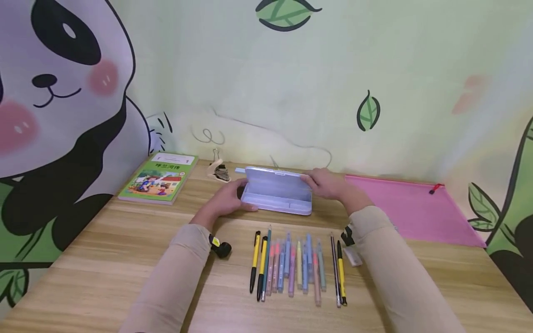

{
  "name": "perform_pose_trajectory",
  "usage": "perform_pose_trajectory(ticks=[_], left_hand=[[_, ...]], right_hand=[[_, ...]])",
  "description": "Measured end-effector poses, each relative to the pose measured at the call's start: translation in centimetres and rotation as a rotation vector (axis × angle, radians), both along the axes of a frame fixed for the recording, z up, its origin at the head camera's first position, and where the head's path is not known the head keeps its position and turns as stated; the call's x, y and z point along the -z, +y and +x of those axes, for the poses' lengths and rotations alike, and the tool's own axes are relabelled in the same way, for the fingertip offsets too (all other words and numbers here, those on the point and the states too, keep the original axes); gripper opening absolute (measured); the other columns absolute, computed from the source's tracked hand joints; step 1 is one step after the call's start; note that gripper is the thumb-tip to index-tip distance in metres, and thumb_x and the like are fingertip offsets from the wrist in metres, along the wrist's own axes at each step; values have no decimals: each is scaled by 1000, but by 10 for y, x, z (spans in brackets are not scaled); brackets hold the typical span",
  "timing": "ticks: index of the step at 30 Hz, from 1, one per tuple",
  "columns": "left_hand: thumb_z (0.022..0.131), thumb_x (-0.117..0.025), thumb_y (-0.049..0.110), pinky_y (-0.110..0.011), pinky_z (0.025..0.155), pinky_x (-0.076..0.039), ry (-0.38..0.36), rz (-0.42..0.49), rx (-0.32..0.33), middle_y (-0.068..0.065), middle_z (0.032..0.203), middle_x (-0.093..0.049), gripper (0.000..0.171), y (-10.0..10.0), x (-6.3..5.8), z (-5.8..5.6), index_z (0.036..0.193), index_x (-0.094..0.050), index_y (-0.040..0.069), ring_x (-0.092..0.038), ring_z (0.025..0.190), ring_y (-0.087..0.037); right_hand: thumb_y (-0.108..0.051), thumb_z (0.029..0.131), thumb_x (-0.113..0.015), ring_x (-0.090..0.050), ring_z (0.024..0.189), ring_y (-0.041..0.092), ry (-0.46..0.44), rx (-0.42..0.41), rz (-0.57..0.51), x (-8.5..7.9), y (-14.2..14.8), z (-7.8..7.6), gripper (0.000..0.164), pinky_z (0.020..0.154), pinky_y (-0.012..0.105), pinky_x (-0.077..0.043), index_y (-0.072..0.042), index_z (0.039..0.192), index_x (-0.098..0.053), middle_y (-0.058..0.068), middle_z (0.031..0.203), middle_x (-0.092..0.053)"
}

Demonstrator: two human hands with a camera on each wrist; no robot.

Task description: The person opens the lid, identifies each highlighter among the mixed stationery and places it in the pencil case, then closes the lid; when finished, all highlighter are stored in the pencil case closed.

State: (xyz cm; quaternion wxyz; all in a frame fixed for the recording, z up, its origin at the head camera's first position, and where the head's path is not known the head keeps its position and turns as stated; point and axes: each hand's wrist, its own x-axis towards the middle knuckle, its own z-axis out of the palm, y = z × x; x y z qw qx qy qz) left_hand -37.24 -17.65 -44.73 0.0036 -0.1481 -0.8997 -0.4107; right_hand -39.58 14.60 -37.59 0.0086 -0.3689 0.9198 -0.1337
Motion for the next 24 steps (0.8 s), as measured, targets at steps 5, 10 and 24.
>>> perform_pose_trajectory(ticks=[5,10,24], left_hand=[[65,-93,47,-47,120,-25,2,-4,-25,-18,151,-46,114,0,4,2,151,-37,0,-39,142,-34],[60,-97,42,-47,119,-27,26,36,-15,-13,142,-53,105,1,7,4,143,-44,5,-45,136,-31],[62,-95,46,-49,118,-29,33,-5,-23,-12,150,-48,114,2,7,5,153,-38,8,-43,138,-31]], right_hand=[[-25,108,-45,-63,96,29,31,57,-37,-8,0,-6,34,91,47,-52,1,118,-64,12,99,-67],[-25,108,-47,-55,75,27,125,281,-126,-15,0,-16,33,73,42,-48,-1,100,-68,8,78,-61],[-18,101,-59,-65,97,23,30,63,-382,-31,-21,60,20,83,41,-56,-5,112,-68,8,104,-71]])
